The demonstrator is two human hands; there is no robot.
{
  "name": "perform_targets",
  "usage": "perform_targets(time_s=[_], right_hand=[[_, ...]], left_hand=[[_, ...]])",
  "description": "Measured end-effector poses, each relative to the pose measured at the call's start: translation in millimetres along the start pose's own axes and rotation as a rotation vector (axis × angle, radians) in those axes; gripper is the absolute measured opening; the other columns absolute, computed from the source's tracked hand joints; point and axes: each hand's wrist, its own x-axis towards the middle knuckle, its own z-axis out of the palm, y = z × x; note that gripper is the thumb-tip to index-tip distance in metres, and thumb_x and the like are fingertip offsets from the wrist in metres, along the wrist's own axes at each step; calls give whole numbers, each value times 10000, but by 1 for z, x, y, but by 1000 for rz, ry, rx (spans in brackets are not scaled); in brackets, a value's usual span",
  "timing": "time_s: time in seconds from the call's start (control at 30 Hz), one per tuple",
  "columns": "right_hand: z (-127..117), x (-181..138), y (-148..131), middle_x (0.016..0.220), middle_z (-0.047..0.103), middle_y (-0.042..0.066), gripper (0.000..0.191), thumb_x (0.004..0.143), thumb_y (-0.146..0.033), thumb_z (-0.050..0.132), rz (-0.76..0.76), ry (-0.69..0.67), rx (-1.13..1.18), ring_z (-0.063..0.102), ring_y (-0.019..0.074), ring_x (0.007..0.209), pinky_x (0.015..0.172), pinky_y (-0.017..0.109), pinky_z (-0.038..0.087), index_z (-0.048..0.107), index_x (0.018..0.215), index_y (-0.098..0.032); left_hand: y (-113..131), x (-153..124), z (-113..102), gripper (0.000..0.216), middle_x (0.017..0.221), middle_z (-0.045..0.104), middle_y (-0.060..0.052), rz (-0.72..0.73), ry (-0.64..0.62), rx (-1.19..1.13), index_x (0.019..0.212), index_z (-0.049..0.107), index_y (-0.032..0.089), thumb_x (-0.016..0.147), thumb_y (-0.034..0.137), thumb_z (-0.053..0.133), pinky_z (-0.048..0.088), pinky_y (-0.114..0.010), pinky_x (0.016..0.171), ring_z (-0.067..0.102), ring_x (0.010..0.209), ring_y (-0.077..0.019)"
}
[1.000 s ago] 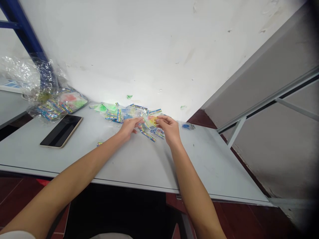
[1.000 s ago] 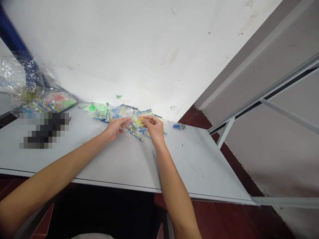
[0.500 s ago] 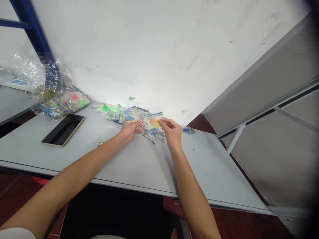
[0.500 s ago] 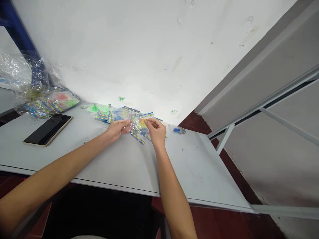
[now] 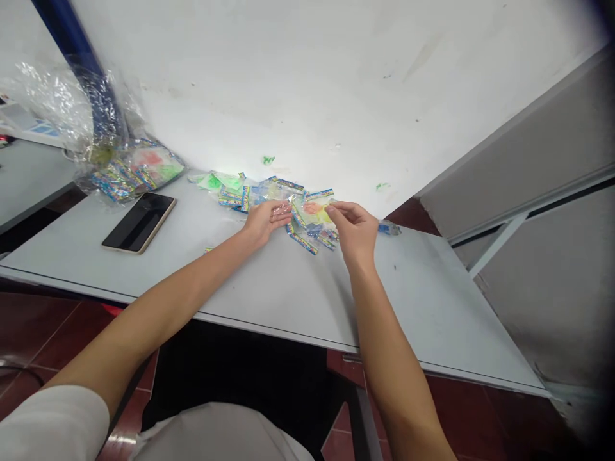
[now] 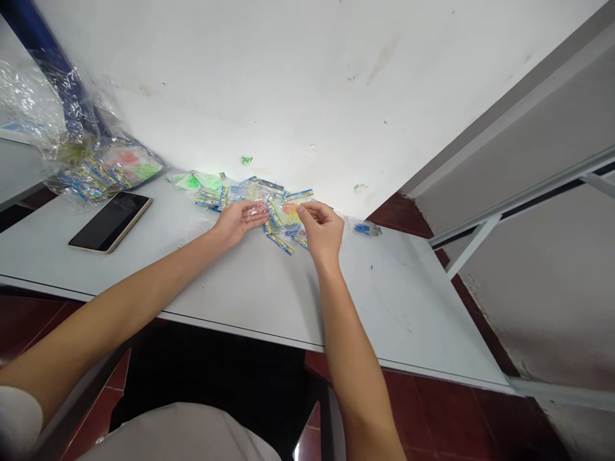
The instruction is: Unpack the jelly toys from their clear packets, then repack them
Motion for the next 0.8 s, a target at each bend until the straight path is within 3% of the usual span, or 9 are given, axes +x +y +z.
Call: perform_targets(time_s=[0.13, 0.27, 0.37, 0.5, 0.63, 0.8], right_hand=[[19, -12, -6, 868, 728, 38, 216, 729, -390, 716, 26, -134, 88, 658, 186, 823, 706, 307, 529, 703, 839, -203], [32, -22, -10, 737, 694, 3, 222, 740, -387, 712, 58, -207, 173, 625, 149, 708, 643, 275, 498, 691, 872, -208], [37, -24, -7, 667, 659, -14, 224, 727, -396, 715, 117, -214, 205, 588, 128, 629, 578, 256, 468, 674, 838, -206], [35, -19, 1, 624, 630, -22, 259, 693, -408, 737, 179, -160, 217, 552, 121, 583, 517, 243, 416, 671, 826, -195], [30, -13, 8, 747, 685, 16, 261, 709, -398, 718, 172, -95, 179, 561, 127, 619, 501, 239, 400, 693, 866, -191], [28, -11, 11, 1027, 720, 64, 217, 737, -374, 675, 101, -87, 125, 606, 150, 732, 631, 280, 485, 703, 850, -191]], left_hand=[[-3, -2, 1, 132, 833, 704, -100, -78, -60, 30, 852, 662, 111, 756, 183, 607, 535, -385, 885, 685, 776, -190], [-8, -5, 3, 124, 784, 692, -70, -100, -141, 4, 856, 667, 124, 799, 194, 580, 529, -376, 870, 665, 744, -170], [-9, -8, 4, 151, 804, 703, -71, -107, -239, -33, 882, 675, 123, 834, 192, 550, 530, -379, 870, 673, 762, -176], [-9, -11, 6, 182, 835, 722, -95, -112, -283, -89, 942, 680, 105, 853, 186, 542, 531, -417, 886, 701, 768, -206], [-9, -13, 6, 180, 897, 734, -113, -125, -299, -99, 954, 682, 109, 862, 199, 555, 523, -449, 916, 717, 807, -229], [-10, -12, 7, 195, 853, 734, -114, -137, -302, -46, 960, 694, 115, 864, 217, 558, 528, -449, 915, 718, 795, -226]])
